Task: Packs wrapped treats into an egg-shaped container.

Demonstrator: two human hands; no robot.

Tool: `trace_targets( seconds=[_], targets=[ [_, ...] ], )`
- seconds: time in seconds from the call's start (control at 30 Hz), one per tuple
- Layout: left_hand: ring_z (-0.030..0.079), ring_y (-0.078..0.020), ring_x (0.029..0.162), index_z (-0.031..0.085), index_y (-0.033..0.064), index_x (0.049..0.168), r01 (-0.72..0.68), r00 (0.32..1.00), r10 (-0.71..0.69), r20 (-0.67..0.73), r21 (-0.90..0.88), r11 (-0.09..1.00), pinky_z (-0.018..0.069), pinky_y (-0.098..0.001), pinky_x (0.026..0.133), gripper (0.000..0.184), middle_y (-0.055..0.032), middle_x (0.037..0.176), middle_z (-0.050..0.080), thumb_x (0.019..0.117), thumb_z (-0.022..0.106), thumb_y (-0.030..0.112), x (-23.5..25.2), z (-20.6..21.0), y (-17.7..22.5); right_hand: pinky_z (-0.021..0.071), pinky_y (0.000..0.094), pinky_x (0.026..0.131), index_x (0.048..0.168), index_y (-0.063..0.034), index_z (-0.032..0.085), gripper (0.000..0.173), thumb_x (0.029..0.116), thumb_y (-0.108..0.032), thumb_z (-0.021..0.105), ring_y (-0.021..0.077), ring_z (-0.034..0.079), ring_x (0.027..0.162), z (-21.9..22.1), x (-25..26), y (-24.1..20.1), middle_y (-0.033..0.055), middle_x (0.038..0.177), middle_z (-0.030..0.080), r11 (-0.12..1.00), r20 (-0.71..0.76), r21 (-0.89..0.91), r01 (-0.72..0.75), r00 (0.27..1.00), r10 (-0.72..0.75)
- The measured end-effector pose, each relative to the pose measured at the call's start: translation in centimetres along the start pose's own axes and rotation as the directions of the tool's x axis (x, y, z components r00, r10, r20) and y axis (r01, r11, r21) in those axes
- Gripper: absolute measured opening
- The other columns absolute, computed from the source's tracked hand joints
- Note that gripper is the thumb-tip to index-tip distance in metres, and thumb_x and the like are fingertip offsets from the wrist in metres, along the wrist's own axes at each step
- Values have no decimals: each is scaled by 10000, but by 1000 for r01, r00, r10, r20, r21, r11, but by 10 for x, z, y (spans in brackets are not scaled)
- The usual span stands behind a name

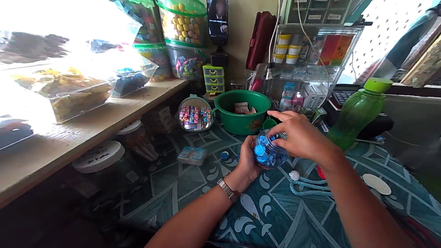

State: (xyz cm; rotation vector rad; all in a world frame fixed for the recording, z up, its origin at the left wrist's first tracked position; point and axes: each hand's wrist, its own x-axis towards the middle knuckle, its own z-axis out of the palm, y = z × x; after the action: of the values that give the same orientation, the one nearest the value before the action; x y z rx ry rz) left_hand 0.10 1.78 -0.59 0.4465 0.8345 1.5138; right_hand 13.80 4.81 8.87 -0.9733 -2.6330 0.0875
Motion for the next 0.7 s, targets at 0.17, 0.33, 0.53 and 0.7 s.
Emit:
trace_targets(
  seconds=[0.17, 0.33, 0.53, 0.7],
  targets=[
    [681, -266, 854, 582, 83, 1063, -7, 1000, 7, -6, -15, 1000, 570, -443, 729, 436, -134, 922, 663, 1080, 243, 357, 1, 0, -1, 364, 564, 1102, 953, -116, 823, 96, 858, -114, 822, 322, 501, 1368, 6, 2, -2, 60, 1483, 575, 998, -69, -48, 45, 996, -48],
    [680, -270, 872, 581, 90, 1080, -14, 1000, 14, 1, -18, 1000, 569, -446, 735, 433, -137, 943, 663, 1077, 237, 354, 1, -1, -1, 382, 569, 1067, 958, -130, 835, 105, 903, -205, 787, 318, 533, 1346, 9, 4, 6, 59, 1414, 637, 994, -99, -42, 103, 989, -107],
    [681, -262, 861, 584, 97, 1062, 5, 1000, -5, -2, -5, 1000, 570, -441, 733, 437, -129, 928, 663, 1081, 242, 367, -1, 0, -1, 405, 544, 1057, 886, -87, 816, 148, 939, -205, 745, 302, 539, 1334, 9, 5, 2, 47, 1424, 628, 993, -84, -38, 112, 990, -115],
    [676, -273, 882, 581, 102, 1082, 23, 1000, -23, -2, -19, 1000, 565, -459, 747, 463, -134, 950, 660, 1079, 223, 397, -2, 0, 1, 421, 519, 1083, 844, -39, 792, 146, 929, -151, 753, 306, 536, 1343, 11, 6, 2, 82, 1428, 619, 989, -75, 109, 100, 993, -92]
  ],
)
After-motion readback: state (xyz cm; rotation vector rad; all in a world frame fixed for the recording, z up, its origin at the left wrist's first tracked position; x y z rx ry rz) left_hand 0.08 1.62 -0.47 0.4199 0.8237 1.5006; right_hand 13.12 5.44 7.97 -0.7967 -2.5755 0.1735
